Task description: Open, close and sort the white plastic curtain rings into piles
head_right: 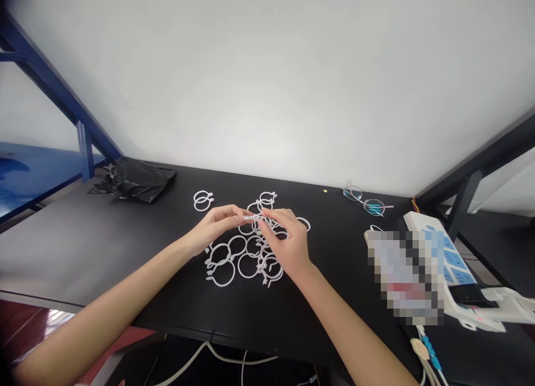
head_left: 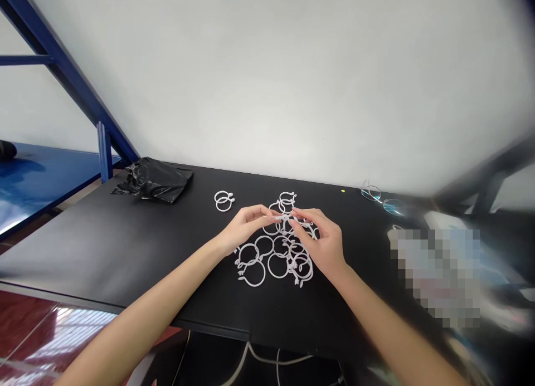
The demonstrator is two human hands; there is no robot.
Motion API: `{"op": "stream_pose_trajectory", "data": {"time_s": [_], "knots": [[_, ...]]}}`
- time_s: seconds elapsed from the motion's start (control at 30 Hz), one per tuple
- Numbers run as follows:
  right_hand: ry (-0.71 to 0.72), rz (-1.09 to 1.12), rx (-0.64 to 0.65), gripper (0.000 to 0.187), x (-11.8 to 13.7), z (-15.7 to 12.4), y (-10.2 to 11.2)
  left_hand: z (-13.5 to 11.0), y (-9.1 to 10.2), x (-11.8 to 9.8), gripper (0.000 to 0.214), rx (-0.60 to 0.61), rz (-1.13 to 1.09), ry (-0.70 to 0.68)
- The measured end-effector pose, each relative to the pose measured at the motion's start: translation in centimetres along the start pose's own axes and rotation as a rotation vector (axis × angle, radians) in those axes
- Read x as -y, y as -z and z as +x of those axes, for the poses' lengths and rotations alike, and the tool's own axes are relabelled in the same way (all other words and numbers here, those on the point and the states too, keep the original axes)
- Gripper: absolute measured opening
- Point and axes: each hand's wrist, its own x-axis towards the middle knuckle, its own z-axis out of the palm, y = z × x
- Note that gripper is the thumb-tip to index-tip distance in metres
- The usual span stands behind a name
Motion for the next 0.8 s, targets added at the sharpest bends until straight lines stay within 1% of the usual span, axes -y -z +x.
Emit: {"op": "stream_pose_trajectory", "data": {"time_s": [0.03, 0.1, 0.17, 0.23, 0.33, 0.43, 0.53, 0.67, 0.73, 0.8], "knots": [[0.006, 0.041, 0.033, 0.019, 0.24, -0.03, -0.02, -0.01, -0.02, 0.00, 0.018, 0.027, -0.012, 0.005], [-0.005, 0.112, 0.088, 0.016, 0.52, -0.13, -0.11, -0.02, -0.05, -0.05, 0.017, 0.070, -0.045, 0.012], [-0.066, 0.190, 0.107, 0.011, 0.53, -0.25, -0.22, -0.04, -0.10, -0.19, 0.016, 0.089, -0.081, 0.023], [-0.189, 0.288, 0.109, 0.009, 0.41, -0.30, -0.31, -0.09, -0.13, -0.39, 0.016, 0.092, -0.105, 0.030], [-0.406, 0.459, 0.132, 0.010, 0.27, -0.14, -0.29, -0.16, -0.06, -0.59, 0.015, 0.108, -0.104, 0.017], [-0.537, 0.577, 0.151, 0.013, 0.22, 0.14, -0.24, -0.18, 0.21, -0.50, 0.015, 0.133, -0.099, 0.001], [-0.593, 0.638, 0.139, 0.013, 0.09, 0.21, -0.38, -0.14, 0.52, -0.22, 0.017, 0.143, -0.085, -0.014], [-0.626, 0.668, 0.122, 0.013, -0.11, -0.03, -0.67, -0.12, 0.60, -0.08, 0.019, 0.155, -0.041, -0.021], [-0.633, 0.665, 0.121, 0.013, -0.13, -0.08, -0.72, -0.14, 0.57, -0.26, 0.021, 0.164, 0.012, -0.030], [-0.639, 0.640, 0.129, 0.016, -0.09, -0.03, -0.68, -0.16, 0.79, -0.54, 0.025, 0.162, 0.111, -0.067]]}}
